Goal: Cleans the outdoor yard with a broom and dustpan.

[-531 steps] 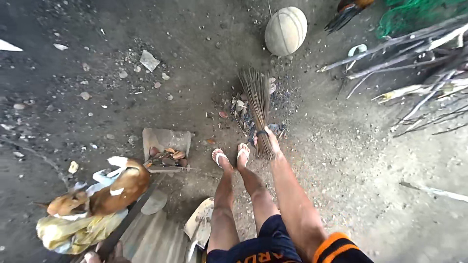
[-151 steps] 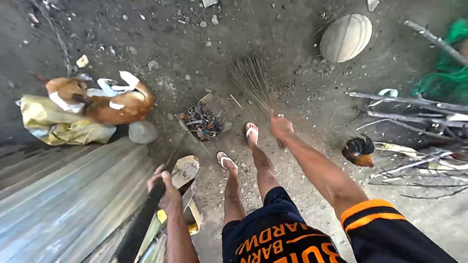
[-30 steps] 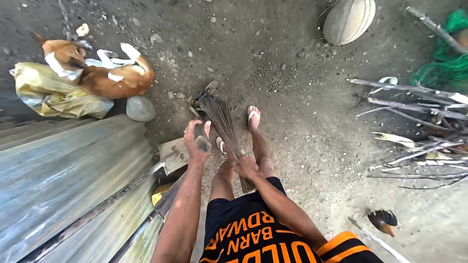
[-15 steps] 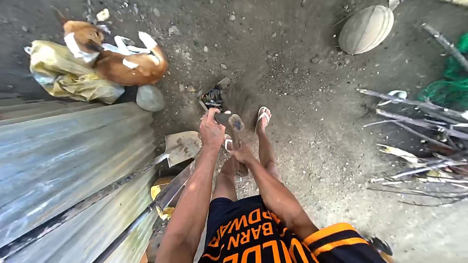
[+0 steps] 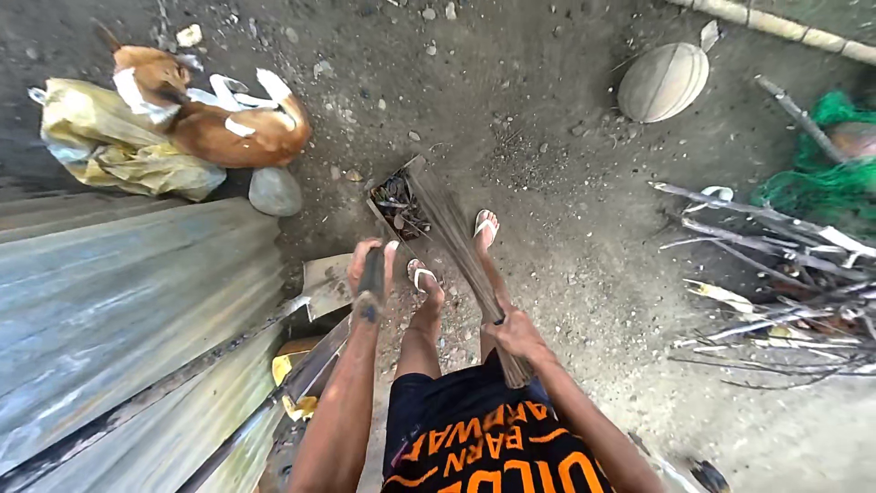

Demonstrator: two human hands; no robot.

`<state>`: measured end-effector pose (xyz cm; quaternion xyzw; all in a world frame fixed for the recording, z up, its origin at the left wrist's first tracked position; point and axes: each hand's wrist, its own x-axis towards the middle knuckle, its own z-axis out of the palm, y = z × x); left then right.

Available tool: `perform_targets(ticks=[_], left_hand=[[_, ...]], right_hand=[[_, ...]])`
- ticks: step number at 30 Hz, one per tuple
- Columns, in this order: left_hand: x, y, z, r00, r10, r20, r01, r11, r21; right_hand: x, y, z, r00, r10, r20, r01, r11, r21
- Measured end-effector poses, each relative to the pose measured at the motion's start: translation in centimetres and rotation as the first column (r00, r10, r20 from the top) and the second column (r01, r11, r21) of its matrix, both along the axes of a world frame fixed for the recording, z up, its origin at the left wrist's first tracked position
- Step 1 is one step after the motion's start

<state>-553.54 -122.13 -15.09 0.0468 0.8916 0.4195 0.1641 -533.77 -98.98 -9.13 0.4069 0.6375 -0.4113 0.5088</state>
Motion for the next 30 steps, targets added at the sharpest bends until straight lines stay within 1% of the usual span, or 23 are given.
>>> perform_targets(ticks=[3, 5, 7, 9, 10, 12, 14, 15, 17, 19, 22, 24, 26, 28, 30], left_hand=[[0.4, -1.9, 1.5, 0.997, 0.068, -0.047, -0.066, 0.997, 0.04], [1.1, -2.8, 2.5, 0.992, 0.107, -0.068, -0.104, 0.994, 0.044], [2.0, -3.4, 3.1, 0.986, 0.143, -0.088, -0.135, 0.987, 0.085], [2.7, -3.4, 3.1, 0.981, 0.171, -0.094, -0.16, 0.98, 0.114], [2.9, -3.1, 2.9, 0.982, 0.171, -0.078, -0.163, 0.982, 0.097], [3.4, -2.3, 1.8, 0.991, 0.125, -0.048, -0.125, 0.992, 0.002], [3.3, -0.4, 1.0, 0.999, 0.046, 0.005, -0.045, 0.992, -0.119], [3.3, 0.6, 1.1, 0.999, 0.012, 0.041, -0.005, 0.984, -0.179], [2.7, 2.5, 1.0, 0.998, -0.008, 0.054, 0.021, 0.97, -0.24], [2.5, 2.4, 0.7, 0.999, 0.011, 0.049, 0.0, 0.975, -0.223], [2.0, 1.3, 0.2, 0.999, 0.004, 0.041, 0.003, 0.984, -0.18], [1.9, 1.1, 0.2, 0.999, -0.013, 0.034, 0.02, 0.981, -0.193], [1.9, 1.5, 0.5, 0.999, -0.026, 0.032, 0.032, 0.977, -0.21], [2.0, 2.1, 0.7, 0.998, -0.017, 0.054, 0.027, 0.98, -0.199], [1.3, 2.6, 0.9, 0.997, -0.001, 0.074, 0.014, 0.986, -0.168]], right_hand=[[-1.5, 2.8, -1.6, 0.999, 0.05, 0.005, -0.051, 0.994, 0.099], [-3.3, 3.6, -4.0, 0.993, 0.116, 0.033, -0.12, 0.98, 0.158], [-5.2, 3.4, -6.5, 0.986, 0.153, 0.071, -0.164, 0.966, 0.198], [-7.0, 2.0, -8.8, 0.977, 0.186, 0.102, -0.203, 0.96, 0.191], [-7.6, 1.0, -9.6, 0.974, 0.201, 0.104, -0.216, 0.963, 0.162], [-8.0, -1.8, -10.3, 0.964, 0.253, 0.081, -0.257, 0.965, 0.053], [-7.4, -4.8, -10.1, 0.953, 0.301, 0.031, -0.298, 0.951, -0.083], [-6.3, -6.5, -9.8, 0.95, 0.313, 0.009, -0.309, 0.943, -0.122], [-4.8, -8.7, -8.5, 0.949, 0.314, 0.007, -0.311, 0.941, -0.133], [-3.6, -9.2, -6.0, 0.951, 0.302, 0.06, -0.293, 0.947, -0.13], [-1.6, -7.2, -2.3, 0.962, 0.259, 0.088, -0.245, 0.958, -0.146], [0.1, -5.7, -0.5, 0.975, 0.202, 0.094, -0.19, 0.974, -0.12], [1.2, -4.9, 0.2, 0.99, 0.099, 0.104, -0.094, 0.994, -0.051], [1.5, -4.8, -0.7, 0.995, -0.016, 0.099, 0.013, 0.999, 0.032], [1.0, -5.1, -2.9, 0.988, -0.137, 0.067, 0.129, 0.985, 0.114]])
